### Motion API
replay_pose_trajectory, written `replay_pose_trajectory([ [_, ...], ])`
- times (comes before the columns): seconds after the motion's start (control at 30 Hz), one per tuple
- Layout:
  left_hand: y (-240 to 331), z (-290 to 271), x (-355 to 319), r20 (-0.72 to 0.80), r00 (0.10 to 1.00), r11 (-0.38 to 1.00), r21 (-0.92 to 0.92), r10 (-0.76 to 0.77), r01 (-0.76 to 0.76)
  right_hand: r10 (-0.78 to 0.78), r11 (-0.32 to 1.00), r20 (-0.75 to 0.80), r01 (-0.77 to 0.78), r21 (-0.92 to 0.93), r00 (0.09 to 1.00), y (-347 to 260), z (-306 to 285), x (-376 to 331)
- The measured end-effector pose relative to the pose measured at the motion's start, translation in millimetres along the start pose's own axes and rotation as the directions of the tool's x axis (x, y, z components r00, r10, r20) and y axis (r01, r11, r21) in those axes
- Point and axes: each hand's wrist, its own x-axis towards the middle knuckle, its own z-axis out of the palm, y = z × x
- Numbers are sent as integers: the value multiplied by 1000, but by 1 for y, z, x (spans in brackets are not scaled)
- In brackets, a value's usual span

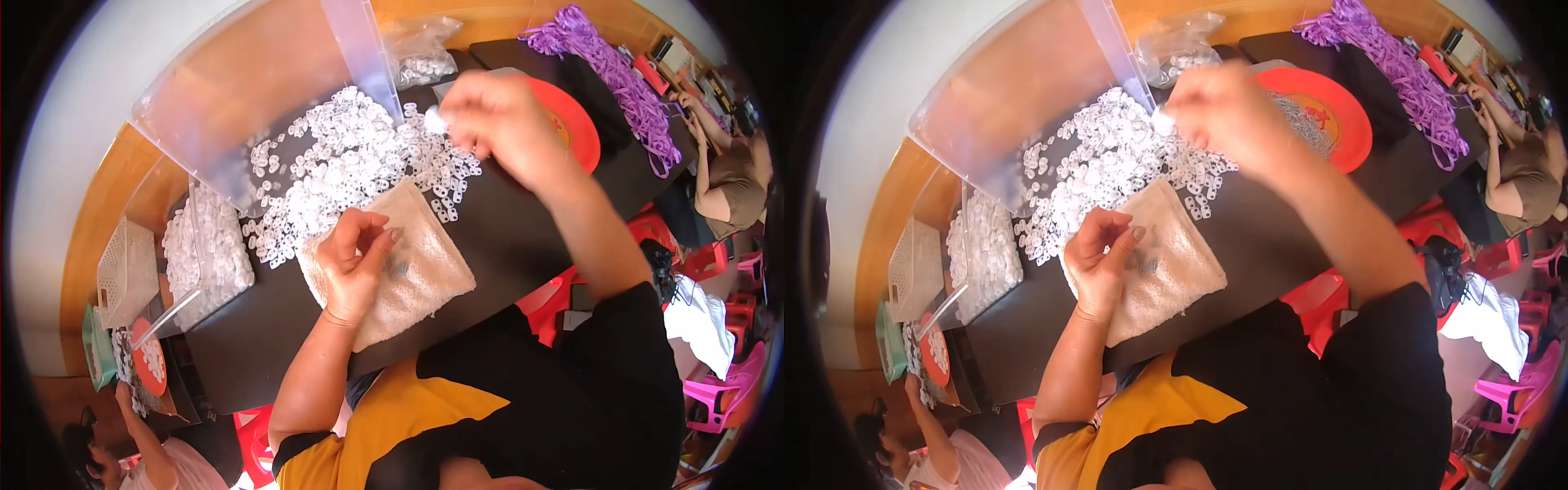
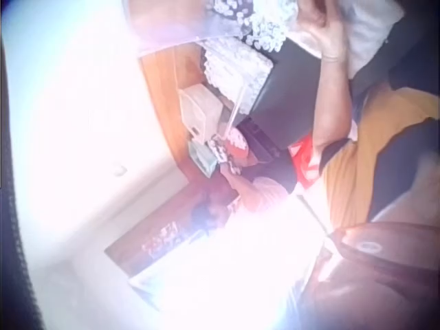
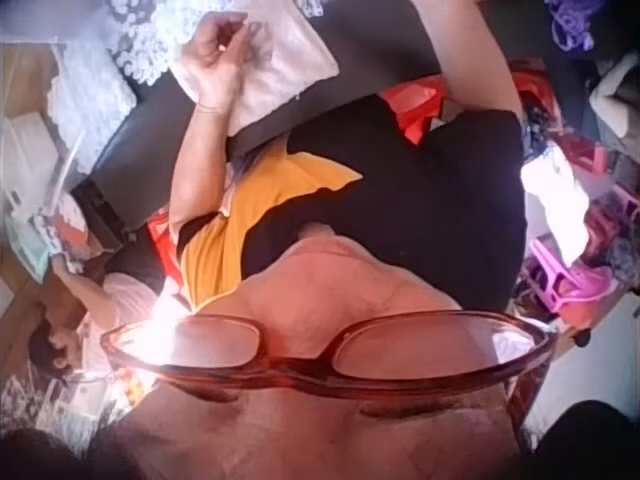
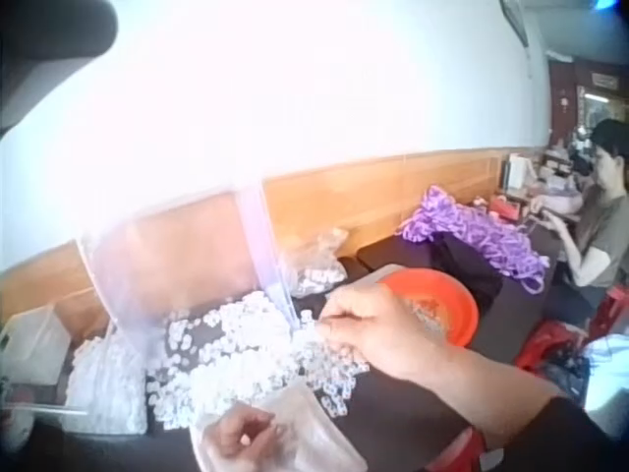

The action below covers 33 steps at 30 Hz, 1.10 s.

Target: Manually assemble small white plastic components by inserting pins or smaller pieces into them.

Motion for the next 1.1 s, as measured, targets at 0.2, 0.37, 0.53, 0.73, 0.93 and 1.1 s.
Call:
replay_pose_trajectory([
  [0.2,4,7,4,13,999,998,-28,51,-50,-57,964,-334,-35,-265,941,90,-118,167],
  [0.37,1,0,0,-29,999,999,-27,29,-30,-205,723,-237,-16,-691,950,90,-91,223],
  [0.53,-4,-2,2,-37,998,998,-29,-55,54,-155,979,-338,98,-180,928,81,-99,219],
  [0.73,18,-10,11,-272,938,926,-362,-217,110,-6,926,261,104,-364,965,49,-12,76],
  [0.93,7,-25,22,-346,911,850,-527,-222,7,-221,659,393,434,-615,893,67,52,20],
  [1.1,4,-31,23,-385,890,842,-540,-245,-2,-262,532,330,421,-735,907,64,82,40],
])
